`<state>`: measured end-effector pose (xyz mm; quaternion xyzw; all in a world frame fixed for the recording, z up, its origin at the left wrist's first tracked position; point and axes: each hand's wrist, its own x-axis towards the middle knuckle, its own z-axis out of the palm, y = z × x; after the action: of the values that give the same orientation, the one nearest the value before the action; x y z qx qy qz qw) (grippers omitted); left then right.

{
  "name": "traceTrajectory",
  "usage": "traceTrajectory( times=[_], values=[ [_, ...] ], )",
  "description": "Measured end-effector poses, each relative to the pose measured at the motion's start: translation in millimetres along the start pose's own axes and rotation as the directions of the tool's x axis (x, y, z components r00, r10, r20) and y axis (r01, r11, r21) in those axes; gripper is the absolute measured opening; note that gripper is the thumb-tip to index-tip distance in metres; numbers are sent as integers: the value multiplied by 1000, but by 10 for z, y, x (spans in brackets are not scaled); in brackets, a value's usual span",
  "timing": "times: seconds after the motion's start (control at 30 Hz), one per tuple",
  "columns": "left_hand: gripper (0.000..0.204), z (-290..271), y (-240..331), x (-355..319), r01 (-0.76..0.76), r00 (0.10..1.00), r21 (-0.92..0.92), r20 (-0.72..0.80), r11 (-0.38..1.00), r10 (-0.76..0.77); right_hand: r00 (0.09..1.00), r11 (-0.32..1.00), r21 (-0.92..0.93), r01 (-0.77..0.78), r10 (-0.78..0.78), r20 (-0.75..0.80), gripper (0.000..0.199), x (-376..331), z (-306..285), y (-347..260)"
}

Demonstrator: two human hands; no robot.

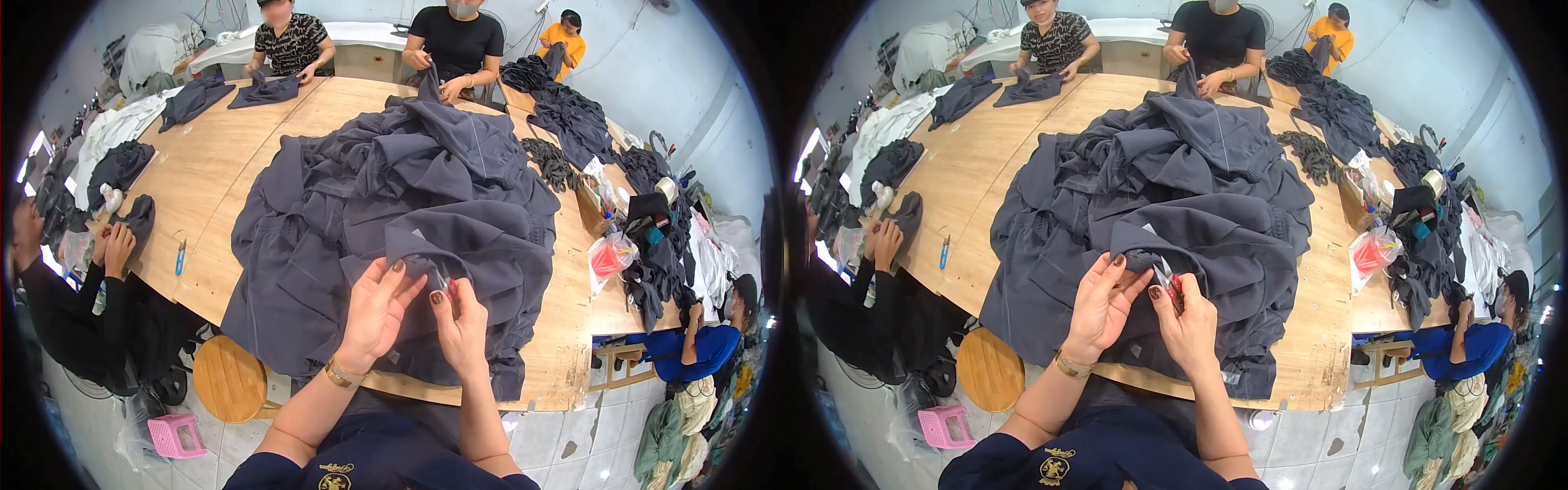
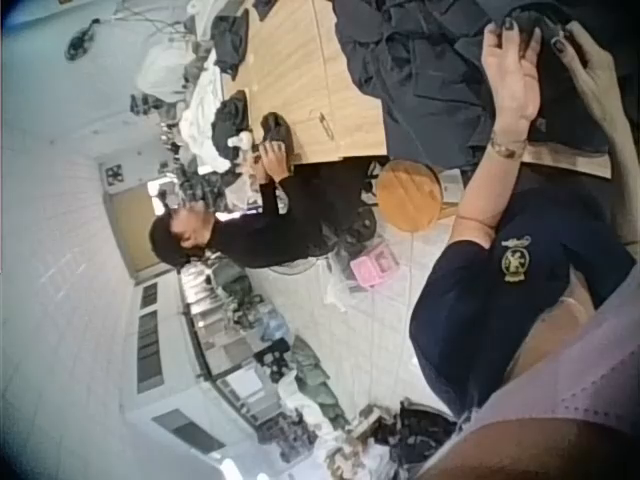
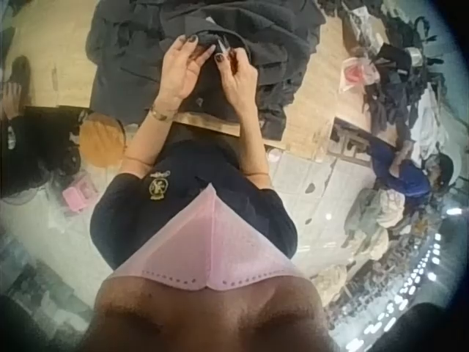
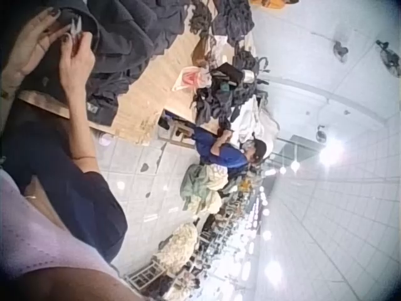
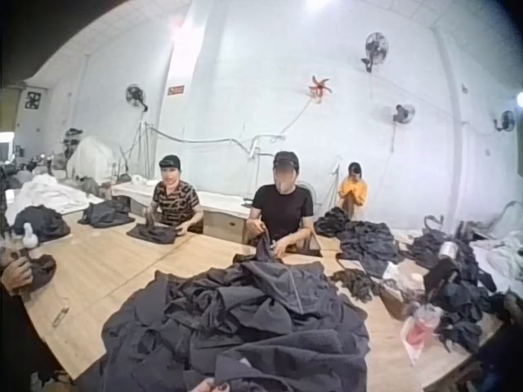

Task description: The recorder is inspecting and trimming loose threads from a large pile of gray garments at a industrial sewing or textile manufacturing workstation.

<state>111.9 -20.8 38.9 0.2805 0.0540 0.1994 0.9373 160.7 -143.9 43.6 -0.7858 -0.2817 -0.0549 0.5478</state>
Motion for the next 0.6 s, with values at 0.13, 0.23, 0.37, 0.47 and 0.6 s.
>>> traceTrajectory(
  times=[0.13, 0.23, 0.37, 0.47, 0.6],
  values=[
    [21, 6, -23, 6, -20, 1000, 17, 1, 1000, 20, 1000, 998, -68, -15, 16, 21, 31, -8, 7, 61],
    [20, 23, -27, -9, -22, 1000, 21, -3, 1000, 23, 1000, 997, -77, -12, 11, -18, 33, -15, 21, 74],
    [16, 24, -48, -14, -59, 998, 67, 0, 996, 59, 1000, 993, -120, 10, -14, -28, 34, -14, 24, 69],
    [16, 28, -53, -20, -72, 997, 86, 10, 994, 72, 999, 988, -149, 32, -36, -21, 34, -13, 29, 84],
    [16, 28, -65, -16, -89, 996, 108, 10, 990, 88, 999, 991, -133, 29, -33, -24, 33, -5, 39, 91]
  ],
)
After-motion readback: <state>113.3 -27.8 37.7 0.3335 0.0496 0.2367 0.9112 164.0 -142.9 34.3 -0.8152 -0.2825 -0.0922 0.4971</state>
